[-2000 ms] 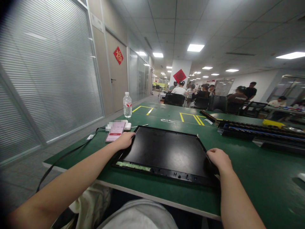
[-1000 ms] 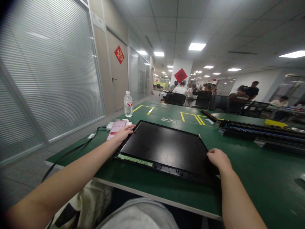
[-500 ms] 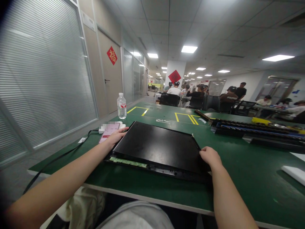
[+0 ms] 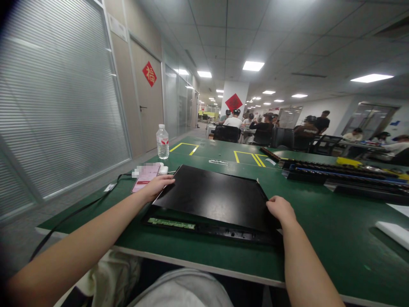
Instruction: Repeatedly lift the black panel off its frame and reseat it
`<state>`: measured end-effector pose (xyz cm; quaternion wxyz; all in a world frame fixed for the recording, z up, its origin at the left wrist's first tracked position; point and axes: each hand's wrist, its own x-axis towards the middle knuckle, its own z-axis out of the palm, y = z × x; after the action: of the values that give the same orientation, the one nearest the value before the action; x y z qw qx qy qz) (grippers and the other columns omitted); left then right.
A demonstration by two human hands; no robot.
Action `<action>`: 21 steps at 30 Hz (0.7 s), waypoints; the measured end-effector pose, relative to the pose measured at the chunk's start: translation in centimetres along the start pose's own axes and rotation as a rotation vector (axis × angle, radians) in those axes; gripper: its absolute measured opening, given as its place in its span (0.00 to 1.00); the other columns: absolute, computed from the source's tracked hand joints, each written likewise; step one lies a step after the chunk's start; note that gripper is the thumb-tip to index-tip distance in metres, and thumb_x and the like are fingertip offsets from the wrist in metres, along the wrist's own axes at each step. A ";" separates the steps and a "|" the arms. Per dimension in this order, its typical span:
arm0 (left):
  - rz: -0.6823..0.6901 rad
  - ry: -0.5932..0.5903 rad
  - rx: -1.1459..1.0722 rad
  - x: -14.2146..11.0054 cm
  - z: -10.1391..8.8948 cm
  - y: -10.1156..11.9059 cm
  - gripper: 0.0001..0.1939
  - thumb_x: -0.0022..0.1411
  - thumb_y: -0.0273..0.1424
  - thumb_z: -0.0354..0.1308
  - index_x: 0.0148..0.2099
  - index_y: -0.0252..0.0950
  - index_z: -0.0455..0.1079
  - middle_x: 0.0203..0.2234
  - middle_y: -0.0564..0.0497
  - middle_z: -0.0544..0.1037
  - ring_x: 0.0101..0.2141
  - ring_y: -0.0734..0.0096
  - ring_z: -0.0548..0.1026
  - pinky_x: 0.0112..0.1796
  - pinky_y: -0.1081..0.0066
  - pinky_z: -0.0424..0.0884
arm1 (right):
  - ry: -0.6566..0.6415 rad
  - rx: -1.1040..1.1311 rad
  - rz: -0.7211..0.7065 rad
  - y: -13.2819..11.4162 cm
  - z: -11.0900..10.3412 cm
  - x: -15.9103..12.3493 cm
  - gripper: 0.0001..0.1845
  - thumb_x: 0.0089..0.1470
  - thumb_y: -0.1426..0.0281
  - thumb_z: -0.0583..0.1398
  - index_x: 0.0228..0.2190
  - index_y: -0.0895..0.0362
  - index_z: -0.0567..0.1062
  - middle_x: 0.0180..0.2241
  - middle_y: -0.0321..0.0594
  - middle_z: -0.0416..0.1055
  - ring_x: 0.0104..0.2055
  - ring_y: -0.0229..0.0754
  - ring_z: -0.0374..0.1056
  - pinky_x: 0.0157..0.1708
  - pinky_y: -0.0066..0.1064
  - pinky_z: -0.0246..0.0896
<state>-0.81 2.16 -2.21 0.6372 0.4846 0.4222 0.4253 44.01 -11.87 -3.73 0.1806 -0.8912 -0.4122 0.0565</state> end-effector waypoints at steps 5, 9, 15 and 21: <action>0.057 -0.081 0.032 -0.3 0.0 0.0 0.21 0.43 0.28 0.72 0.43 0.35 0.77 0.32 0.47 0.84 0.31 0.60 0.81 0.34 0.65 0.75 | -0.017 0.017 0.008 0.1 0.0 0.1 0.12 0.46 0.67 0.58 0.33 0.55 0.79 0.36 0.48 0.79 0.38 0.52 0.75 0.34 0.36 0.68; 0.085 -0.117 -0.014 -0.4 0.1 0.0 0.24 0.44 0.28 0.72 0.47 0.35 0.77 0.35 0.46 0.84 0.35 0.59 0.82 0.38 0.63 0.75 | -0.028 0.013 0.018 0.2 0.0 0.4 0.12 0.45 0.66 0.59 0.33 0.54 0.79 0.36 0.47 0.79 0.37 0.52 0.75 0.32 0.36 0.67; 0.119 -0.125 -0.057 -0.8 0.5 0.4 0.26 0.44 0.28 0.72 0.49 0.34 0.76 0.36 0.45 0.84 0.35 0.59 0.82 0.39 0.64 0.75 | -0.069 0.037 0.045 0.3 0.0 0.5 0.15 0.47 0.65 0.59 0.37 0.55 0.79 0.41 0.49 0.78 0.40 0.53 0.75 0.36 0.38 0.69; 0.261 -0.160 -0.047 -1.2 0.9 0.9 0.31 0.43 0.32 0.72 0.52 0.33 0.75 0.41 0.44 0.83 0.43 0.54 0.80 0.44 0.61 0.73 | 0.044 0.136 0.051 0.0 -0.1 0.5 0.30 0.52 0.62 0.57 0.55 0.58 0.73 0.46 0.53 0.76 0.49 0.55 0.73 0.44 0.39 0.68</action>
<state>-0.47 0.92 -1.02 0.6193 0.5528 0.2936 0.4741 44.38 -11.50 -3.63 0.2484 -0.8881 -0.3806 0.0693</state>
